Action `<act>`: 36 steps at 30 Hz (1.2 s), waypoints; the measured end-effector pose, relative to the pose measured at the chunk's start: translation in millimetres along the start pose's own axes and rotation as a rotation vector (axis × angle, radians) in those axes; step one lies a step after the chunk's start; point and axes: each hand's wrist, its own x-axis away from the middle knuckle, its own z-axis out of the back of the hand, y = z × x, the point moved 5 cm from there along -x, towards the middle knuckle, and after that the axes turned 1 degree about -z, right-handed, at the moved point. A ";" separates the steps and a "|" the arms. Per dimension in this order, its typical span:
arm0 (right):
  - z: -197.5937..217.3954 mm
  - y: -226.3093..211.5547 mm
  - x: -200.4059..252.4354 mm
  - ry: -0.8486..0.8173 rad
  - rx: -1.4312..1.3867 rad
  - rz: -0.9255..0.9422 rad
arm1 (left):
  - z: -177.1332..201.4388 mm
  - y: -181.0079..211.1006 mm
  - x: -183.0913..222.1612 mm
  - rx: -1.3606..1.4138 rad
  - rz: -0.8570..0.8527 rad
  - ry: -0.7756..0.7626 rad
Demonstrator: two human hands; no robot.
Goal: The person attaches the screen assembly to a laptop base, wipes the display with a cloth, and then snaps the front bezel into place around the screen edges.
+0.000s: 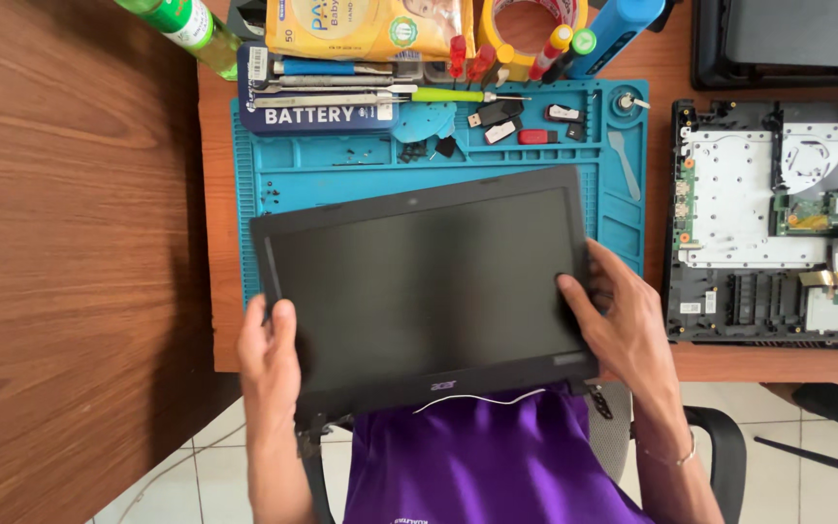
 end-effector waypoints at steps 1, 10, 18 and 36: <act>3.9 -4.2 3.6 0.033 0.042 0.017 | -7.2 6.3 -0.3 -0.049 -0.027 -0.028; 22.9 -24.5 13.2 0.148 0.404 0.150 | -50.7 61.4 2.3 -0.653 -0.629 0.012; 21.9 -24.6 10.3 0.102 0.541 0.089 | -64.4 94.1 -2.0 -0.854 -0.498 0.027; 20.7 -12.1 -4.3 0.106 0.621 0.045 | -74.2 112.5 -15.5 -1.001 -0.485 0.002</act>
